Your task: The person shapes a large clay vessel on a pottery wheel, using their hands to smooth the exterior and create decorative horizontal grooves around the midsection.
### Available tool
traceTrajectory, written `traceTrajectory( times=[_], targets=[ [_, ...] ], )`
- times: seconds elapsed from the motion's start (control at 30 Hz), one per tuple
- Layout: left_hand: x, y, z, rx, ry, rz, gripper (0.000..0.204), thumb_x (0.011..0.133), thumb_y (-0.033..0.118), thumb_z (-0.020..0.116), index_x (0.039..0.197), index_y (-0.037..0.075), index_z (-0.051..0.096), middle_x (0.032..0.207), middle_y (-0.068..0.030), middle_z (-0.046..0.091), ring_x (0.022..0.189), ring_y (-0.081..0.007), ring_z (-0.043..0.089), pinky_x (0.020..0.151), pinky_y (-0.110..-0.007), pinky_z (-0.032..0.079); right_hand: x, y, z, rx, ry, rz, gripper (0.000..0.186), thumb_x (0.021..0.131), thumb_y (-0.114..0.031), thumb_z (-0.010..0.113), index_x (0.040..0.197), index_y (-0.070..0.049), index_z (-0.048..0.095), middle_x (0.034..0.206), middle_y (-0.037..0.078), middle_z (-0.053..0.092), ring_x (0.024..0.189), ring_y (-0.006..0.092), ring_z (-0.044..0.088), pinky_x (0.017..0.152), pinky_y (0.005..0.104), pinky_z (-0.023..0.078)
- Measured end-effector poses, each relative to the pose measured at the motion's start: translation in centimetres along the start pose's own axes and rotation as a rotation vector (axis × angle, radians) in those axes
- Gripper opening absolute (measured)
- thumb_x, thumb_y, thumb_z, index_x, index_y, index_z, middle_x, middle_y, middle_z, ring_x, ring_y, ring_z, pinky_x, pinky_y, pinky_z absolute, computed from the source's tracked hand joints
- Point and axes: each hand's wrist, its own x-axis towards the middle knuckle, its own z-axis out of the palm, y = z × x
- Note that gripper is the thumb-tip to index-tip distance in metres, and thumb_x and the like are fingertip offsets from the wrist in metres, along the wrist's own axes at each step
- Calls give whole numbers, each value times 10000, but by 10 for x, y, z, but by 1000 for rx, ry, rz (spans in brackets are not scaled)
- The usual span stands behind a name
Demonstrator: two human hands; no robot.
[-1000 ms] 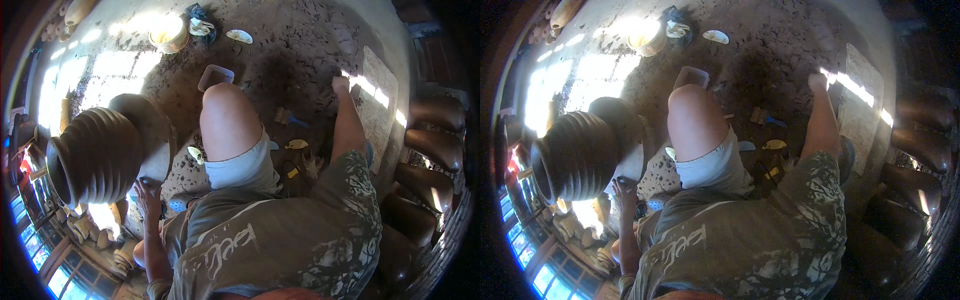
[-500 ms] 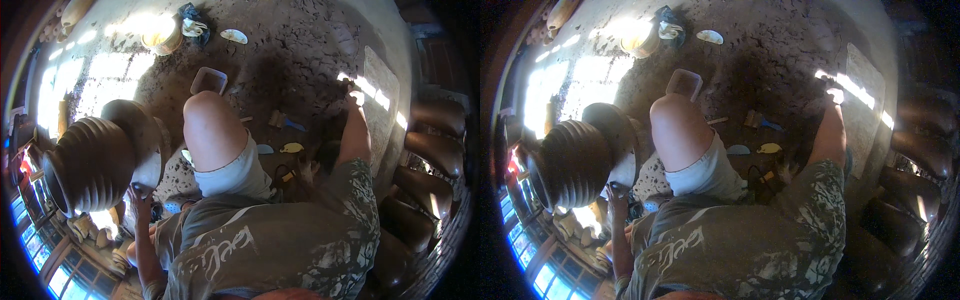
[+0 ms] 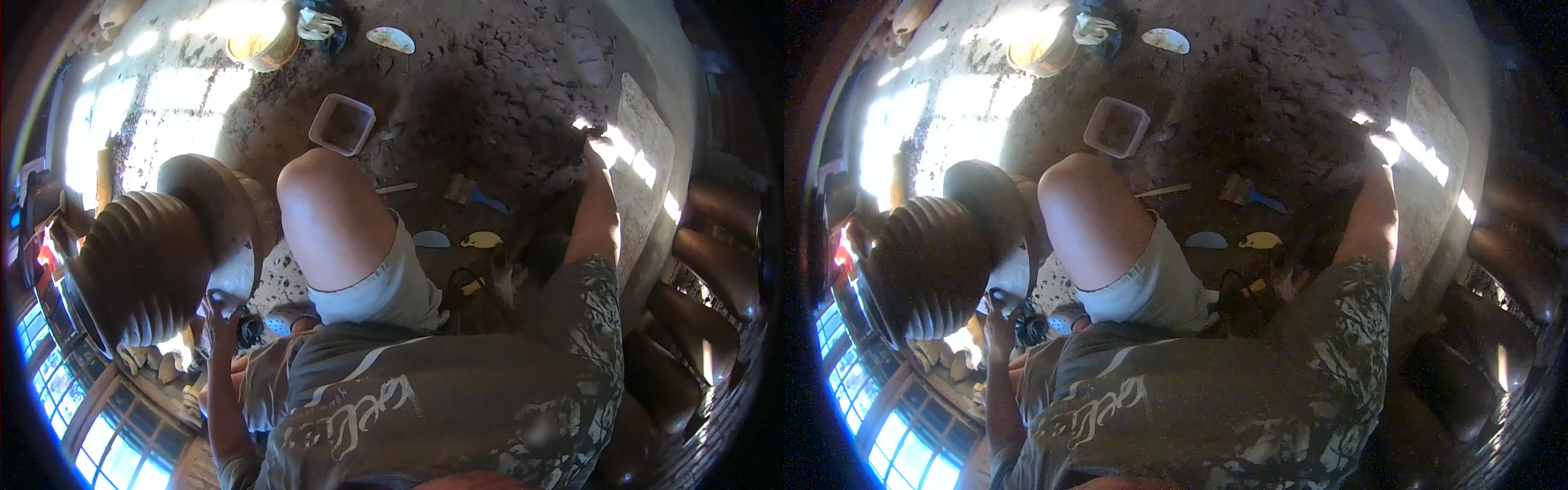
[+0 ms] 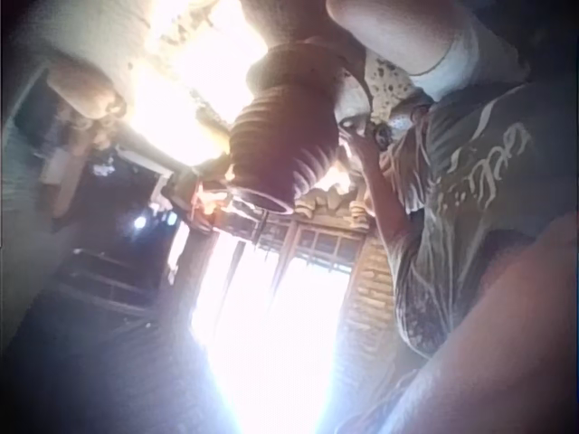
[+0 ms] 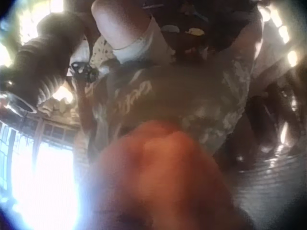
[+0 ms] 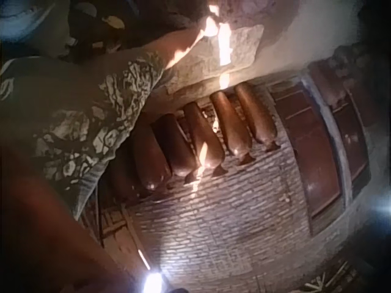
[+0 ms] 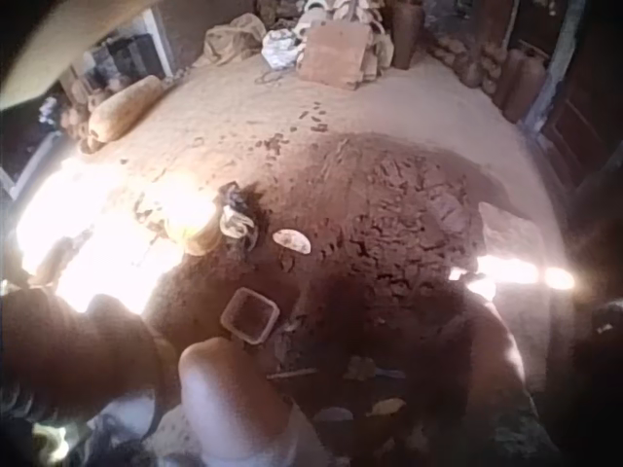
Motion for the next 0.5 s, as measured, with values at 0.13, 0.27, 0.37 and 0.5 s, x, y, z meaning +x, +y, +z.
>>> traceTrajectory(
  times=[0.13, 0.27, 0.37, 0.5],
  targets=[
    [0, 1, -1, 4, -31, -18, 992, 946, 377, 766, 1654, -25, 200, 1678, -313, 299, 1368, -493, 542, 1067, -532, 492, -6, 8, -5, 85, 11, 44, 405, 1020, -360, 658, 1188, 5, 707, 1087, 204, 735, 1008, 397, 702, 946, 477, 557],
    [-2, -14, 7, 57, 40, 51, 982, 942, 395, 769, 1647, -29, 232, 1667, -318, 319, 1348, -498, 556, 1057, -524, 500, -12, 14, -8, 138, 26, 80, 374, 1020, -325, 662, 1189, 5, 702, 1090, 193, 733, 1007, 380, 701, 942, 463, 559],
    [-4, -16, 8, 50, 72, 80, 996, 938, 436, 767, 1640, -41, 245, 1625, -333, 381, 1322, -508, 572, 1050, -526, 500, -16, 17, -5, 162, 28, 104, 350, 1020, -300, 665, 1189, 5, 698, 1092, 184, 731, 1005, 367, 701, 940, 453, 560],
    [-1, -9, -1, 2, 47, 86, 1035, 932, 478, 764, 1639, -51, 223, 1546, -356, 474, 1289, -518, 590, 1040, -536, 498, -16, 25, 2, 179, 11, 129, 321, 1020, -265, 669, 1190, 5, 693, 1095, 173, 729, 1003, 351, 700, 937, 439, 562]
  ],
)
